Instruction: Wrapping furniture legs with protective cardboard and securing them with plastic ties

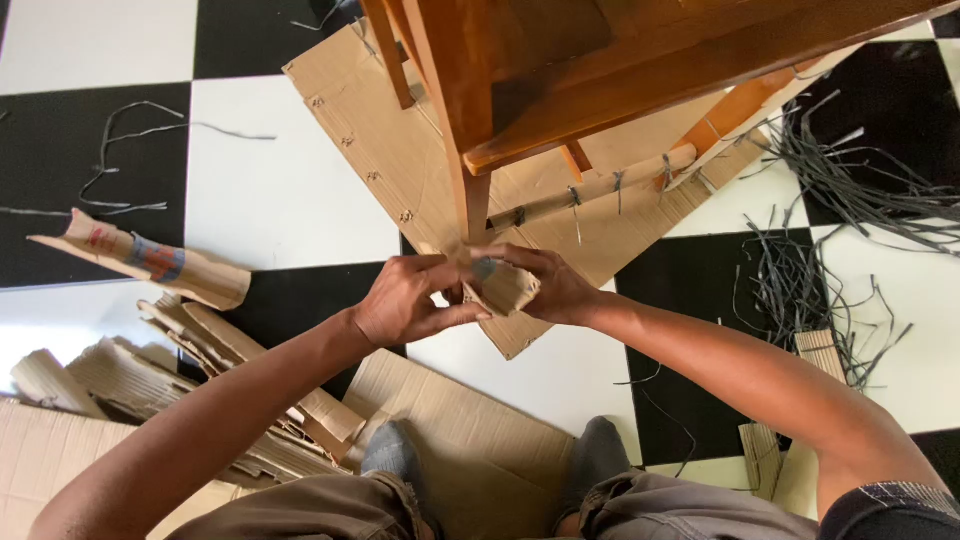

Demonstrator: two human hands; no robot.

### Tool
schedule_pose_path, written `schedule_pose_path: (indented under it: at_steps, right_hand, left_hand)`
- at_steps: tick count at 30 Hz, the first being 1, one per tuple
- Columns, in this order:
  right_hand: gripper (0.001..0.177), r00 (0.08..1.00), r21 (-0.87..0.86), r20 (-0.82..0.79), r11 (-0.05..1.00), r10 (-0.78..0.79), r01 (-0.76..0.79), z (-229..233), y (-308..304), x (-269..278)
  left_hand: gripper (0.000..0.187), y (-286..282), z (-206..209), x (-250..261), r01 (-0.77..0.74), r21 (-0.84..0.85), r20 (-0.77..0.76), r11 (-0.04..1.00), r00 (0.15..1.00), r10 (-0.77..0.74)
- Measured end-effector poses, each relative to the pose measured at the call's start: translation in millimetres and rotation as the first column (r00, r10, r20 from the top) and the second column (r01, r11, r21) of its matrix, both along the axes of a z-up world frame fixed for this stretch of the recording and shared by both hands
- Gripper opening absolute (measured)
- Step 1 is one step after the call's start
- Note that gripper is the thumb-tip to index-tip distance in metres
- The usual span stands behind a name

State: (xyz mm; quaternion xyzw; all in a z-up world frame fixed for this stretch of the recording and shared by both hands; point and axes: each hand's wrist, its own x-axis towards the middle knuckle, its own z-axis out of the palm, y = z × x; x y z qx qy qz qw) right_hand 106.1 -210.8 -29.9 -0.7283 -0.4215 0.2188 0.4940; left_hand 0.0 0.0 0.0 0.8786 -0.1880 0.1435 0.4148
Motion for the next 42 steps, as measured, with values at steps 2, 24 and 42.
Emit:
schedule_pose_path:
  at_steps: [2, 24, 42]
  right_hand:
    - [0.024, 0.999, 0.025, 0.031, 1.0, -0.012, 0.011, -13.8, -7.1, 5.6]
    - [0.04, 0.937, -0.079, 0.23, 0.954, -0.263, 0.288, -28.1, 32.8, 38.6]
    - [0.021, 0.913, 0.028, 0.311, 0.963, -0.263, 0.268, -55.8, 30.8, 37.4]
  left_hand:
    - [0.031, 12.4, -6.2, 13.3, 0.012, -0.052, -0.06, 0.999, 0.998, -0.016]
    - [0.096, -0.7, -12.5, 61.4, -0.365, -0.15, -0.398, 0.919, 0.873, 0.282]
    - [0.066, -41.8, -28.7, 94.9, -0.635, -0.425, -0.423, 0.645, 0.77, 0.478]
